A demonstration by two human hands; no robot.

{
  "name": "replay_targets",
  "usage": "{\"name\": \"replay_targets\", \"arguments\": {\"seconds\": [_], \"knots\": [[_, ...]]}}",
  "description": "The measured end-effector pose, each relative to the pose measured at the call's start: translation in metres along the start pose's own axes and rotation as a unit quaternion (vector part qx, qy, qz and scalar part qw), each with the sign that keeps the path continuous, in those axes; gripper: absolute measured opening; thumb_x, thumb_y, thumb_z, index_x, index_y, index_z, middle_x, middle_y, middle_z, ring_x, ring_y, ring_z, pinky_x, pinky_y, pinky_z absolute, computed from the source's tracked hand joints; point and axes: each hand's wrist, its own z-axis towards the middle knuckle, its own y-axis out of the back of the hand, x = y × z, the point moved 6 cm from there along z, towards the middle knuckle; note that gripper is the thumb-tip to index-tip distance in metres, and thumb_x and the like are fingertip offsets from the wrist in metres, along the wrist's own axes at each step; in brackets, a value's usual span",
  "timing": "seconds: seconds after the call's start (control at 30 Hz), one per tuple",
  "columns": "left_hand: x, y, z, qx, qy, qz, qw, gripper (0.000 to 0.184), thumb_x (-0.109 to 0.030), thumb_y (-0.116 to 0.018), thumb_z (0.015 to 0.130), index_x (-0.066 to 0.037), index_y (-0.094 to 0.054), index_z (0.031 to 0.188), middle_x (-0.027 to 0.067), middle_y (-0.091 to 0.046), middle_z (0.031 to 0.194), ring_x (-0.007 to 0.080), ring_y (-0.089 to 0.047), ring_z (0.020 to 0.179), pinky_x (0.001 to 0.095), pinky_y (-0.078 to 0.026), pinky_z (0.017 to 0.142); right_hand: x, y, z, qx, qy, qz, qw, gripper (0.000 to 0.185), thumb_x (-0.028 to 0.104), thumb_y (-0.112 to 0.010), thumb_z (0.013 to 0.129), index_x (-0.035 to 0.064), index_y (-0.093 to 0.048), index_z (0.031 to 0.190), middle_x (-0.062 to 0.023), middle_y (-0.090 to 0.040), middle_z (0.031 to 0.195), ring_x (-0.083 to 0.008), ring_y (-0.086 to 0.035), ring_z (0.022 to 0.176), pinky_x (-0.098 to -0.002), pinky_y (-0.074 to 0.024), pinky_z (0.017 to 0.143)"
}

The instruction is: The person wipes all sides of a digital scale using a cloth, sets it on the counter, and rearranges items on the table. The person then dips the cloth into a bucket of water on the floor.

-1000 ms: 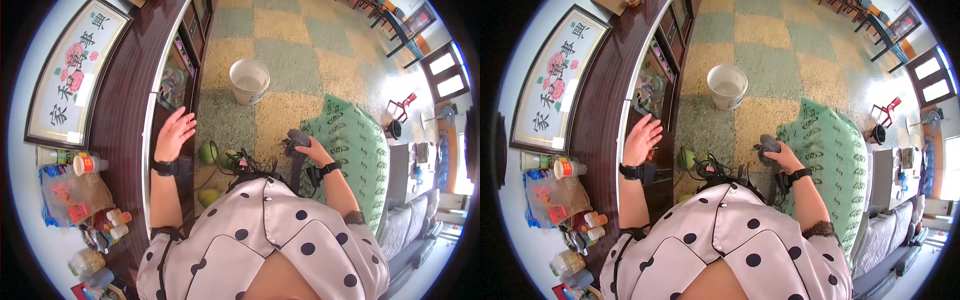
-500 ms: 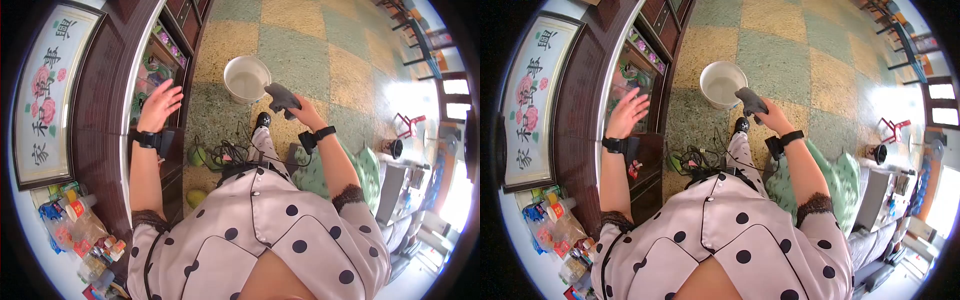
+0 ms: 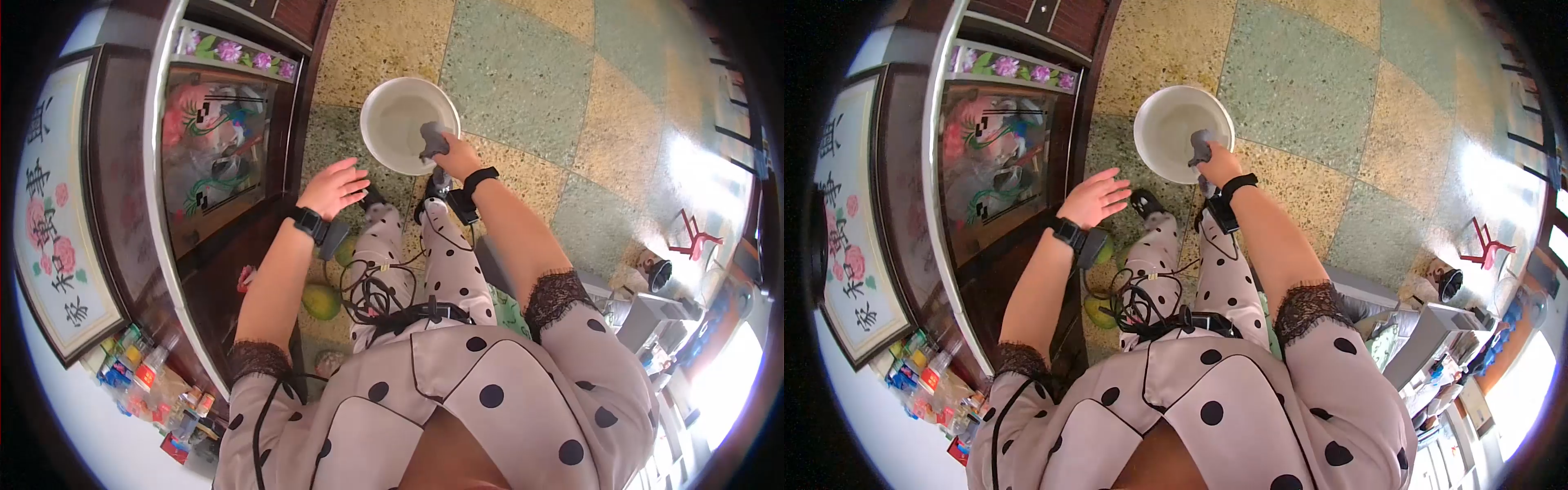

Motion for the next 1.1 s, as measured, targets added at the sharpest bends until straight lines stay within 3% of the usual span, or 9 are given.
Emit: {"name": "replay_targets", "arguments": {"seconds": [0.1,0.23,0.47,0.67,0.73,0.83,0.87,1.0,1.1], "knots": [[0.03,0.002,0.072,0.0,0.061,-0.128,0.99,0.048,-0.019,-0.055,0.095,-0.008,-0.038,0.138,0.0184,-0.051,0.131,0.0323,-0.053,0.116,0.048,-0.045,0.098,-0.017,-0.019,0.035,0.018,-0.027,0.004,0.999,0.067,0.025,-0.069,0.073,0.0021,-0.047,0.132,-0.0216,-0.061,0.117,-0.0373,-0.06,0.104,-0.0426,-0.0488,0.09],[0.052,-0.002,0.165,-0.004,0.116,-0.135,0.984,0.046,-0.021,-0.057,0.093,-0.009,-0.041,0.135,0.0174,-0.051,0.13,0.0313,-0.052,0.118,0.046,-0.044,0.099,-0.037,-0.057,0.077,0.027,-0.025,0.021,0.999,0.069,0.022,-0.066,0.074,-0.0023,-0.042,0.134,-0.0261,-0.062,0.111,-0.0376,-0.061,0.103,-0.0437,-0.0489,0.089],[0.086,0.025,0.319,-0.008,0.122,-0.222,0.967,0.058,-0.019,-0.058,0.093,-0.006,-0.027,0.139,0.0223,-0.033,0.142,0.0339,-0.04,0.128,0.0464,-0.043,0.102,-0.09,-0.137,0.186,0.068,-0.073,-0.056,0.993,0.072,0.015,-0.059,0.077,-0.0031,-0.03,0.14,-0.0259,-0.065,0.104,-0.0373,-0.064,0.098,-0.0443,-0.0509,0.084],[0.097,0.05,0.406,-0.07,0.102,-0.238,0.963,0.057,-0.019,-0.059,0.09,-0.005,-0.028,0.136,0.0209,-0.034,0.138,0.0358,-0.039,0.126,0.0522,-0.038,0.104,-0.152,-0.169,0.285,0.049,-0.202,-0.29,0.934,0.059,0.016,-0.047,0.092,0.0246,-0.027,0.148,-0.0132,-0.063,0.118,-0.0311,-0.064,0.104,-0.0449,-0.0538,0.079],[0.101,0.053,0.42,-0.077,0.112,-0.248,0.959,0.058,-0.02,-0.062,0.087,-0.009,-0.031,0.134,0.0192,-0.031,0.137,0.0353,-0.034,0.129,0.0608,-0.032,0.103,-0.172,-0.186,0.305,0.047,-0.244,-0.252,0.935,0.057,0.016,-0.045,0.094,0.0276,-0.028,0.148,-0.0123,-0.059,0.126,-0.0307,-0.062,0.107,-0.0446,-0.0542,0.08],[0.121,0.063,0.448,0.022,0.091,-0.13,0.987,0.06,-0.022,-0.065,0.085,-0.013,-0.032,0.134,0.0182,-0.027,0.139,0.0347,-0.027,0.133,0.0661,-0.028,0.101,-0.192,-0.231,0.324,-0.02,-0.176,-0.248,0.952,0.052,0.015,-0.044,0.095,0.0275,-0.035,0.145,-0.0118,-0.056,0.131,-0.0314,-0.062,0.106,-0.0428,-0.0538,0.082],[0.116,0.058,0.45,0.054,0.081,-0.087,0.991,0.061,-0.023,-0.066,0.084,-0.014,-0.033,0.134,0.0179,-0.025,0.14,0.0345,-0.025,0.134,0.0679,-0.027,0.101,-0.195,-0.252,0.327,0.044,-0.137,-0.268,0.953,0.049,0.015,-0.044,0.095,0.0253,-0.039,0.143,-0.0112,-0.055,0.131,-0.0309,-0.062,0.106,-0.0418,-0.0537,0.082],[0.128,0.057,0.446,-0.053,0.148,-0.21,0.965,0.063,-0.024,-0.066,0.082,-0.017,-0.033,0.135,0.0171,-0.02,0.142,0.0363,-0.018,0.135,0.0703,-0.027,0.098,-0.225,-0.287,0.33,0.204,-0.06,-0.32,0.923,0.038,0.015,-0.046,0.094,0.0162,-0.054,0.131,-0.0096,-0.051,0.136,-0.0298,-0.06,0.109,-0.0412,-0.0534,0.082],[0.137,0.059,0.453,-0.07,0.172,-0.214,0.959,0.064,-0.024,-0.066,0.083,-0.016,-0.032,0.136,0.0177,-0.016,0.145,0.0362,-0.017,0.136,0.0718,-0.027,0.097,-0.256,-0.28,0.34,0.058,-0.132,-0.274,0.951,0.027,0.015,-0.055,0.087,0.0115,-0.065,0.112,-0.0127,-0.062,0.118,-0.0293,-0.062,0.105,-0.0411,-0.0525,0.083]]}}
